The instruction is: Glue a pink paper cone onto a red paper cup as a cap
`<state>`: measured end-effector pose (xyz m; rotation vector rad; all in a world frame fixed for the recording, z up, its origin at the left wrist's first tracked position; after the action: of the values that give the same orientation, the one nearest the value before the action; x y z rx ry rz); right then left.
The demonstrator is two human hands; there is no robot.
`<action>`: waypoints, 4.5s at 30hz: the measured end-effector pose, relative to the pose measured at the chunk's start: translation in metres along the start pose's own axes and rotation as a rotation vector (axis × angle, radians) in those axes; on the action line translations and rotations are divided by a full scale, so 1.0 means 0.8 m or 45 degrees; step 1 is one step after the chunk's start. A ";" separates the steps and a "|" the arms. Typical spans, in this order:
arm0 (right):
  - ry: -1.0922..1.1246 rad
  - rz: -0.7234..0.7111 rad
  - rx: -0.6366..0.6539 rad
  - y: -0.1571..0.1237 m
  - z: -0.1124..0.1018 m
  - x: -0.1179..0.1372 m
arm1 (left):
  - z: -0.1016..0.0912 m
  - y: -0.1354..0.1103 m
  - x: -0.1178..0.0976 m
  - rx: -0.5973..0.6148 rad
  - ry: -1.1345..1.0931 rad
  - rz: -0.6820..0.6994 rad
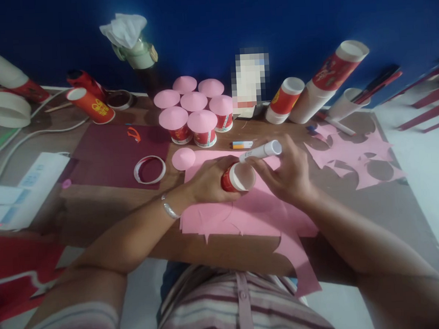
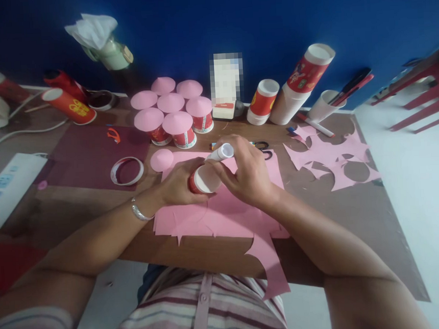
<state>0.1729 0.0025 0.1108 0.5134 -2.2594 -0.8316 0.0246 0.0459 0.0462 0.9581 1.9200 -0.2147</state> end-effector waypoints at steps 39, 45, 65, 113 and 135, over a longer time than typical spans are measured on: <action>-0.147 0.067 -0.102 -0.001 -0.005 -0.009 | -0.012 -0.009 -0.004 -0.290 0.175 0.279; -0.171 0.110 -0.102 -0.001 -0.004 -0.014 | -0.012 -0.009 -0.002 -0.294 0.225 0.235; -0.180 0.144 -0.141 -0.003 -0.009 -0.008 | -0.021 -0.008 -0.002 -0.428 0.252 0.326; 0.716 0.723 -0.204 -0.014 0.028 -0.117 | 0.023 -0.017 -0.027 0.103 -0.243 0.411; 1.137 0.785 0.077 -0.020 0.063 -0.078 | -0.034 0.005 -0.009 -0.539 -0.098 0.331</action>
<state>0.1834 0.0468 0.0424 0.1302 -1.4600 -0.1459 0.0109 0.0586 0.0676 0.8824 1.6579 0.2928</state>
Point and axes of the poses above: each hand's wrist, its own y-axis towards the middle knuckle, its own z-axis out of the palm, x = y × z, the point moved 7 cm from there along y, towards the middle knuckle, and after that the axes turned 6 degrees about -y, right-handed, at the moved point
